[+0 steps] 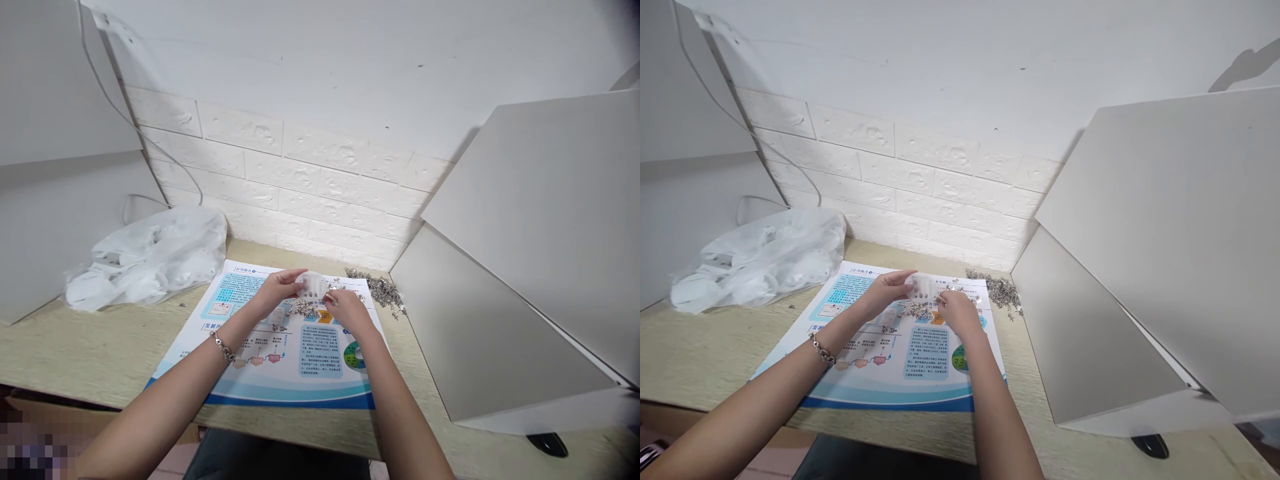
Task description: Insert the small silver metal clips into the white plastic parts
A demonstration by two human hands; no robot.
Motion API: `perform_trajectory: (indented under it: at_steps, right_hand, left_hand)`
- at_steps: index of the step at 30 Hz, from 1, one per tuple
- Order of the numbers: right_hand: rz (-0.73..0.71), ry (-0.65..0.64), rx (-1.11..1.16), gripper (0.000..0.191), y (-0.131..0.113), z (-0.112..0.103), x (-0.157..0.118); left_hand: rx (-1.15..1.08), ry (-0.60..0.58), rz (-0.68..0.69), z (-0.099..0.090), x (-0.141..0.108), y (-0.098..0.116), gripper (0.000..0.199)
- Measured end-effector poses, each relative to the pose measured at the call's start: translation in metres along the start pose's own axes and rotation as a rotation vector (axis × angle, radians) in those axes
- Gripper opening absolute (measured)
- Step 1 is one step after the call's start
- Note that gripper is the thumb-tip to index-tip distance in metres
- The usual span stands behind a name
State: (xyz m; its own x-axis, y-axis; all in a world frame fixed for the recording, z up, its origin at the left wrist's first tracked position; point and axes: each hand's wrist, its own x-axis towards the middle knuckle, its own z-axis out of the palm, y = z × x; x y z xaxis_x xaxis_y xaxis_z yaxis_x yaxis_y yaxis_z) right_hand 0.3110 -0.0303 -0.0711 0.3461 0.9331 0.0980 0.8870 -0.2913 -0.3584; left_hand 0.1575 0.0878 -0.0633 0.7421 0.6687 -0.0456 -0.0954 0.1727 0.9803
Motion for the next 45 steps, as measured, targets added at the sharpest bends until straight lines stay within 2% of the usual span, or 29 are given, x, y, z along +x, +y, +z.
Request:
perform_trajectory:
  at_steps: [10, 14, 18, 22, 26, 30, 38, 42, 45]
  right_hand:
    - [0.042, -0.008, 0.142, 0.020, -0.001, -0.002, -0.002]
    - [0.086, 0.098, 0.464, 0.033, -0.003, -0.006, 0.000]
    - [0.149, 0.052, 0.839, 0.043, -0.007, -0.008, 0.001]
    - [0.153, 0.056, 0.973, 0.037, -0.009, -0.005, 0.003]
    - [0.178, 0.138, 1.017, 0.039, -0.010, -0.001, 0.004]
    - [0.197, 0.134, 1.008, 0.034, -0.009, -0.003, 0.003]
    - [0.165, -0.028, 0.996, 0.024, -0.016, -0.004, 0.000]
    - [0.191, 0.056, 0.997, 0.022, -0.018, 0.004, 0.002]
    - [0.202, 0.155, 0.995, 0.022, -0.017, 0.008, 0.005]
  left_hand:
    - [-0.135, -0.033, -0.057, -0.001, 0.000, 0.004, 0.051]
    - [-0.152, -0.058, -0.062, 0.000, 0.000, 0.003, 0.054]
    - [-0.167, -0.033, -0.032, -0.001, 0.001, 0.002, 0.055]
    - [-0.121, -0.069, -0.008, 0.000, 0.000, 0.002, 0.053]
    - [-0.090, -0.165, -0.015, 0.002, -0.003, 0.002, 0.051]
    - [-0.114, -0.159, -0.049, 0.002, -0.004, 0.003, 0.051]
    - [-0.274, -0.099, 0.003, 0.004, -0.004, 0.004, 0.037]
    - [-0.281, -0.075, -0.079, 0.012, -0.005, -0.006, 0.033]
    - [-0.256, -0.107, -0.111, 0.015, -0.005, -0.009, 0.030]
